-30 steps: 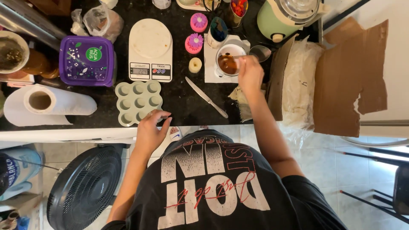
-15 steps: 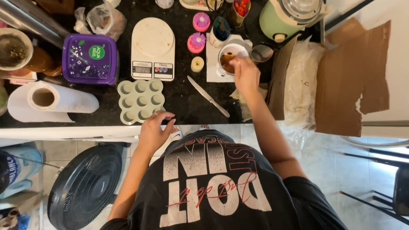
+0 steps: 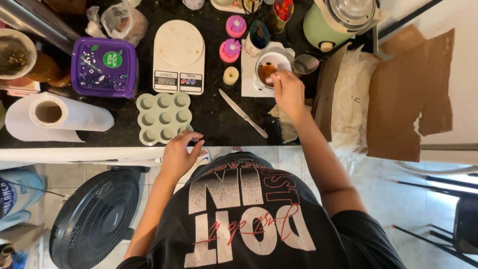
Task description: Stirring liquid in a bowl on a stove and then scraping material with a knife at a workstation.
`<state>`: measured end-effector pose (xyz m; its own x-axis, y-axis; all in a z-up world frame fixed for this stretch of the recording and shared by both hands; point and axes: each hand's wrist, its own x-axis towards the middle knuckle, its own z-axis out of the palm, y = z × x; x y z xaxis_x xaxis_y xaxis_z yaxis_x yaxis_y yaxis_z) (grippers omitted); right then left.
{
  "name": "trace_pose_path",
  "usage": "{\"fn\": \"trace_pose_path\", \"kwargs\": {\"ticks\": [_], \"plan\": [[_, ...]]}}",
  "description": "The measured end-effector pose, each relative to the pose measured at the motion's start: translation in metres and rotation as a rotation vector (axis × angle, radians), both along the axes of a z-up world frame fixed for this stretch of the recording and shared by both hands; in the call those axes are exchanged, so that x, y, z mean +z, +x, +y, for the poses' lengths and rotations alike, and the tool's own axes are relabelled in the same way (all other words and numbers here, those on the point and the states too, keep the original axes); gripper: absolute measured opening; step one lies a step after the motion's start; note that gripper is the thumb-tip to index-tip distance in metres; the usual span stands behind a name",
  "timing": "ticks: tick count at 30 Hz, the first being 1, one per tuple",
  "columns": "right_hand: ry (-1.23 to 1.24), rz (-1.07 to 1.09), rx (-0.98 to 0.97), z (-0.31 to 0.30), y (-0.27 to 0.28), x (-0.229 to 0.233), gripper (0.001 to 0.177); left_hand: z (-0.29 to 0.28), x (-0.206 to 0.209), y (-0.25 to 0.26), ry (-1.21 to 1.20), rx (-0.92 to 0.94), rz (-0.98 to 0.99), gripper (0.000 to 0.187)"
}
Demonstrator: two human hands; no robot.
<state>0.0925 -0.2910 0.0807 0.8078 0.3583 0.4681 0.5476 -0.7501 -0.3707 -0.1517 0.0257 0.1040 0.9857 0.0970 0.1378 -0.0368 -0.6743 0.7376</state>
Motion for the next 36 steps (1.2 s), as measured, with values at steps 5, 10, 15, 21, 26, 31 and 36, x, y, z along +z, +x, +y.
{"fn": "trace_pose_path", "kwargs": {"ticks": [5, 10, 15, 21, 26, 31, 36], "plan": [[-0.099, -0.094, -0.048, -0.004, 0.003, 0.004, 0.028, 0.001, 0.001, 0.001, 0.010, -0.001, 0.024, 0.016], [-0.064, -0.063, 0.024, 0.008, -0.007, 0.018, 0.030, 0.000, -0.001, -0.003, 0.008, -0.010, 0.044, 0.016], [-0.166, -0.098, 0.004, 0.009, -0.011, 0.014, 0.036, 0.001, -0.007, -0.002, -0.001, 0.003, 0.045, 0.017], [-0.205, -0.157, -0.102, -0.004, -0.002, 0.011, 0.036, 0.001, 0.009, -0.002, -0.016, 0.002, 0.065, 0.016], [-0.103, -0.088, -0.016, 0.008, -0.004, 0.018, 0.033, 0.004, 0.002, -0.004, 0.000, -0.015, 0.079, 0.017], [-0.205, -0.095, -0.095, 0.007, -0.004, 0.013, 0.032, 0.004, 0.002, 0.000, 0.002, -0.008, 0.075, 0.017], [-0.185, -0.145, -0.120, 0.005, 0.003, 0.017, 0.030, 0.002, 0.007, 0.001, 0.009, -0.034, 0.067, 0.017]]}}
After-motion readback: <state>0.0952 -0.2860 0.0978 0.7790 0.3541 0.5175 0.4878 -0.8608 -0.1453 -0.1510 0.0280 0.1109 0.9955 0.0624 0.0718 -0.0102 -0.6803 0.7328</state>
